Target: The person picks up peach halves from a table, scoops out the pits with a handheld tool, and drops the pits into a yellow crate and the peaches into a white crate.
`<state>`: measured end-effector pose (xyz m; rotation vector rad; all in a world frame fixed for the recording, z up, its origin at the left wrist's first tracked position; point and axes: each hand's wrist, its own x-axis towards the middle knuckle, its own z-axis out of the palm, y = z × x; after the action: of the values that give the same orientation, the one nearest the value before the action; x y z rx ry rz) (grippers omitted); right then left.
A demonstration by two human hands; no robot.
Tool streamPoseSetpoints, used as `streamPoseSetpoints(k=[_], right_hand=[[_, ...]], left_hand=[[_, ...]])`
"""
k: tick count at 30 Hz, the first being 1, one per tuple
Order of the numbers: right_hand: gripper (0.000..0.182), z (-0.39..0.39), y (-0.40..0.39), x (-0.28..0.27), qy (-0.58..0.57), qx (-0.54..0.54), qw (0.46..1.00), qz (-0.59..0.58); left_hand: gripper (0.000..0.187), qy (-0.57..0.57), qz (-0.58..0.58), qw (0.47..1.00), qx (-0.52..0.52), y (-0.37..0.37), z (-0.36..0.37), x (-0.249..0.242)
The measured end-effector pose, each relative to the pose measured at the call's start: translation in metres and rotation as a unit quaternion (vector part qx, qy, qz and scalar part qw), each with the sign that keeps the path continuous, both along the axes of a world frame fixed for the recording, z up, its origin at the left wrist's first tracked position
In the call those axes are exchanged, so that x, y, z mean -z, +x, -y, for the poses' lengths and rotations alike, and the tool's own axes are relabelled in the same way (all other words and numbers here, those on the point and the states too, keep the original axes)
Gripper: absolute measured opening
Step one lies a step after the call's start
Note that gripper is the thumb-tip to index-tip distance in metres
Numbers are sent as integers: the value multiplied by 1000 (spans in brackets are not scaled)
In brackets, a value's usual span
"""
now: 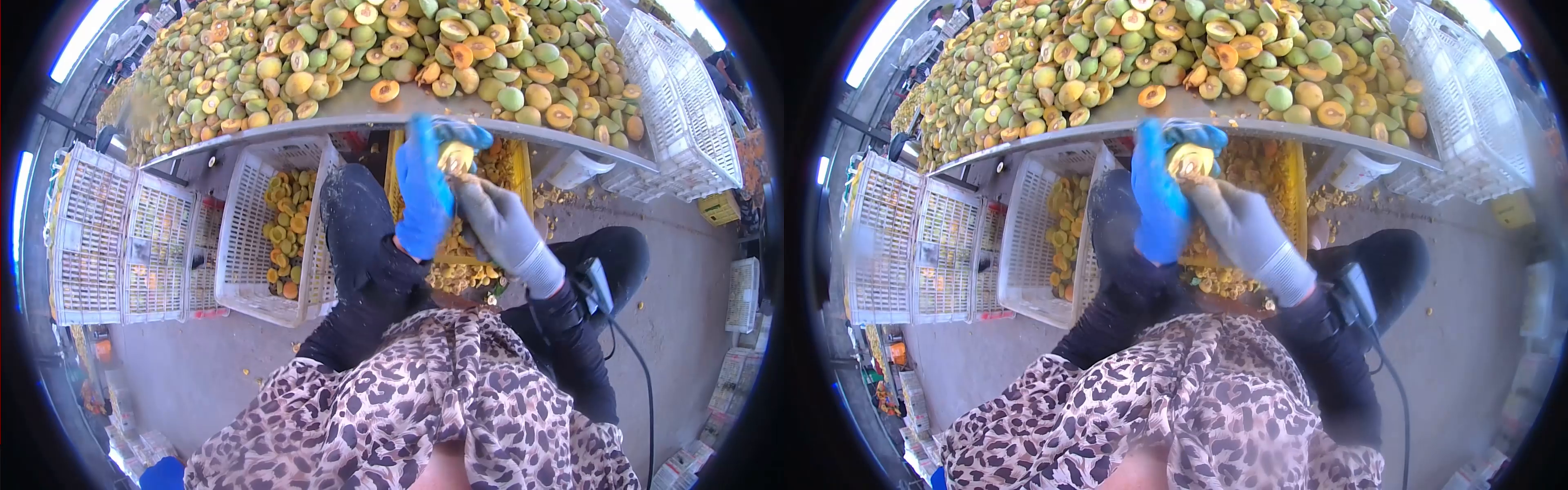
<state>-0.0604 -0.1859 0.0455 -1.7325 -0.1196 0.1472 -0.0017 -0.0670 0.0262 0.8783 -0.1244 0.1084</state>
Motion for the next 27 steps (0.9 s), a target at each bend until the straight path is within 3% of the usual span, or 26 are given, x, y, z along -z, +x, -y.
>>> streamPoseSetpoints(k=[2,4,6,7,8,10,11,12,14,16,17,18,19,20,21,22,23,27], right_hand=[[45,16,4,-9,27,-107,983,-149],[46,19,3,-13,59,-131,974,-178],[47,24,4,-13,82,-173,960,-202],[49,24,2,-8,82,-178,961,-197],[49,24,2,-8,81,-176,961,-197],[52,24,4,-10,60,-172,964,-196],[53,23,2,4,122,-169,955,-211],[53,23,2,10,119,-167,957,-206],[56,24,-1,19,386,-190,828,-360],[54,24,-6,16,402,-209,817,-358],[52,23,-8,18,344,-168,881,-279],[51,23,-8,19,281,-124,932,-194],[46,27,2,15,183,-91,962,-180],[46,29,10,27,185,-92,961,-181],[42,29,15,48,-180,32,983,-10],[40,31,18,62,-515,150,828,164],[36,28,20,54,-447,153,869,146],[35,6,25,39,-451,132,846,250]], left_hand=[[50,98,71,975,186,10,-14,-6],[49,75,49,975,203,14,-16,-5],[49,62,79,949,298,22,-16,-13],[48,163,121,907,369,26,-22,-20],[48,162,122,906,371,25,-19,-19],[52,163,42,946,278,19,-12,-18],[55,58,111,973,192,17,-2,-1],[55,57,116,973,193,14,1,-5],[55,-66,-83,976,191,8,3,-13],[51,-100,-53,967,229,16,-3,15],[45,55,21,996,67,15,-1,21],[39,208,94,969,-98,15,-2,26],[39,210,96,968,-101,19,-8,30],[33,135,36,989,-51,19,-19,32],[30,58,-29,998,1,15,-30,36],[32,-21,-91,994,54,15,-34,40],[31,39,-83,995,36,14,-33,46],[25,-28,-189,980,57,16,-22,45]])
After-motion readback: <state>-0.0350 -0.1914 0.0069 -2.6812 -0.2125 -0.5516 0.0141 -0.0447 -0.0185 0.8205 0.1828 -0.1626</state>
